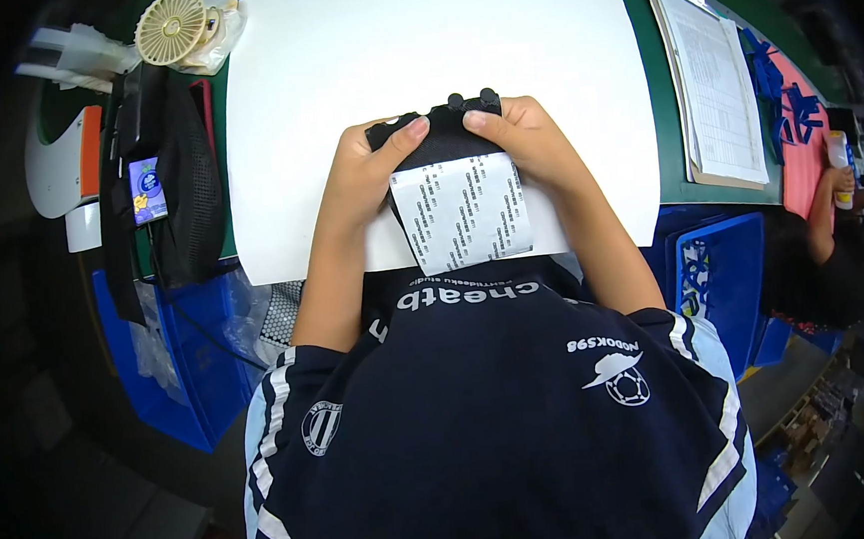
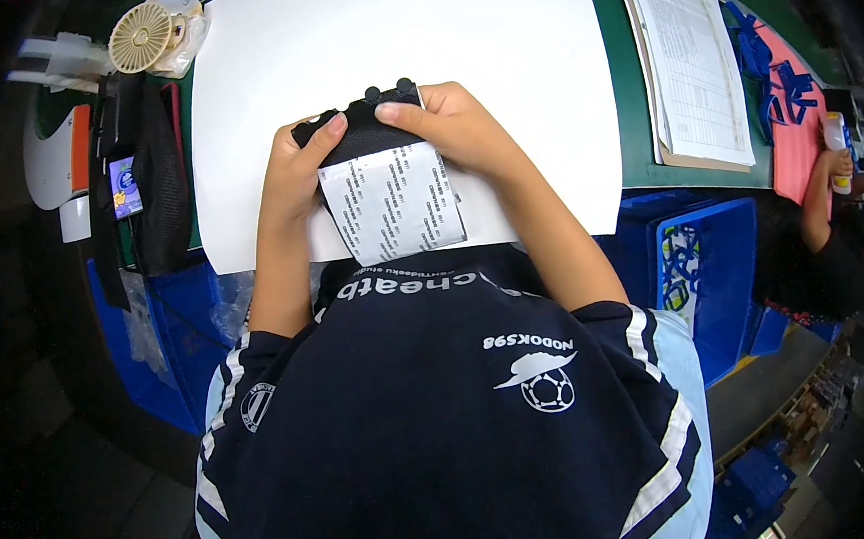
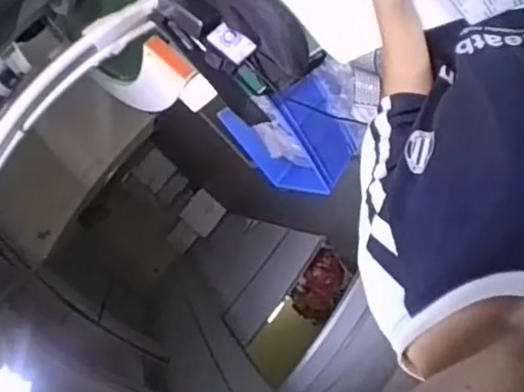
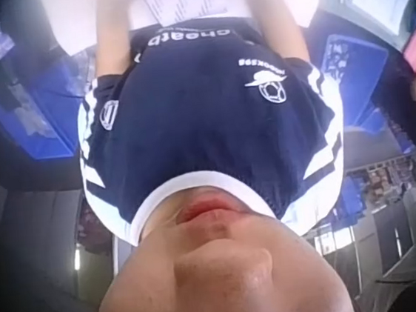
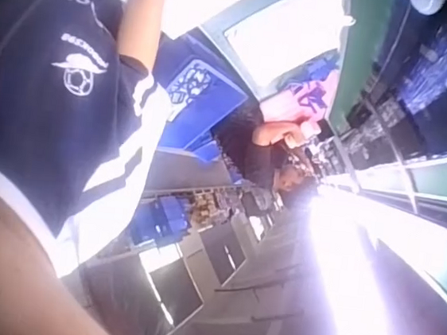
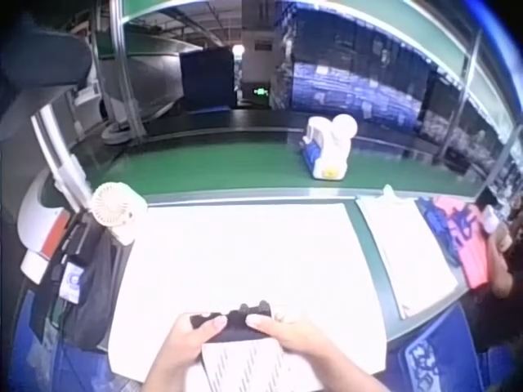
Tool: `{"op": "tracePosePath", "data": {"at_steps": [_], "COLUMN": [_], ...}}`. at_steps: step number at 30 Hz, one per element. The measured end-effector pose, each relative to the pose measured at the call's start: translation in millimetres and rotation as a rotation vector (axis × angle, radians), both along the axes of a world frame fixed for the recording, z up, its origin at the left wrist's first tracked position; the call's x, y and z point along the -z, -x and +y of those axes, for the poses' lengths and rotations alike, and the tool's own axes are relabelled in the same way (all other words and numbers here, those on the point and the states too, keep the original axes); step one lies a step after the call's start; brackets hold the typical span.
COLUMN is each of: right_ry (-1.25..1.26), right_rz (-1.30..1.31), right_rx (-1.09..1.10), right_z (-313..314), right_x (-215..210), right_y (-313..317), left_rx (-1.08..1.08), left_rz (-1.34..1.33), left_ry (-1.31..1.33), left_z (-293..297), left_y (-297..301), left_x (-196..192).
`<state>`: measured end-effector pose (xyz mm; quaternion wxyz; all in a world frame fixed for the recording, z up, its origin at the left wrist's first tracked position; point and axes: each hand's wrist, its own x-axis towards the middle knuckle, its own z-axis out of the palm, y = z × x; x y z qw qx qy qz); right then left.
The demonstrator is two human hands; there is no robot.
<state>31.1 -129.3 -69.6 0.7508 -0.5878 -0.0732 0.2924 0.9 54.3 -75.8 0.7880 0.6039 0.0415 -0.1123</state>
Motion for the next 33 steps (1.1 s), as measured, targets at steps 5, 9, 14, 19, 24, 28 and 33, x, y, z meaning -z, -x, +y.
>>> {"op": "tracePosePath", "data": {"at_steps": [5,9,14,19,24,28,33], "right_ry": [0.072,0.076,0.003,-0.022,-0.031,-0.041,-0.041], "right_rz": [-0.109,-0.118,-0.082,-0.072,-0.077,-0.062,-0.062], "right_rx": [0.034,0.024,0.072,0.01,0.027,0.025,0.037], "right_z": [3,0,3,0,1,1,2], "right_x": [-2,1,4,6,6,9,9], "right_y": [1,-2,-1,-4,-4,-4,-4], "left_rx": [0.001,0.092,0.059,0.069,0.071,0.07,0.065], "left_rz": [0.001,-0.041,-0.127,-0.067,-0.057,-0.045,-0.048], "left_ry": [-0.022,-0.068,-0.012,0.007,0.016,0.014,0.012], "left_z": [-1,0,-5,0,0,0,-1], "left_y": [1,0,-1,-3,-3,-3,-3], "left_x": [-2,-3,-8,-2,-3,-4,-3]}}
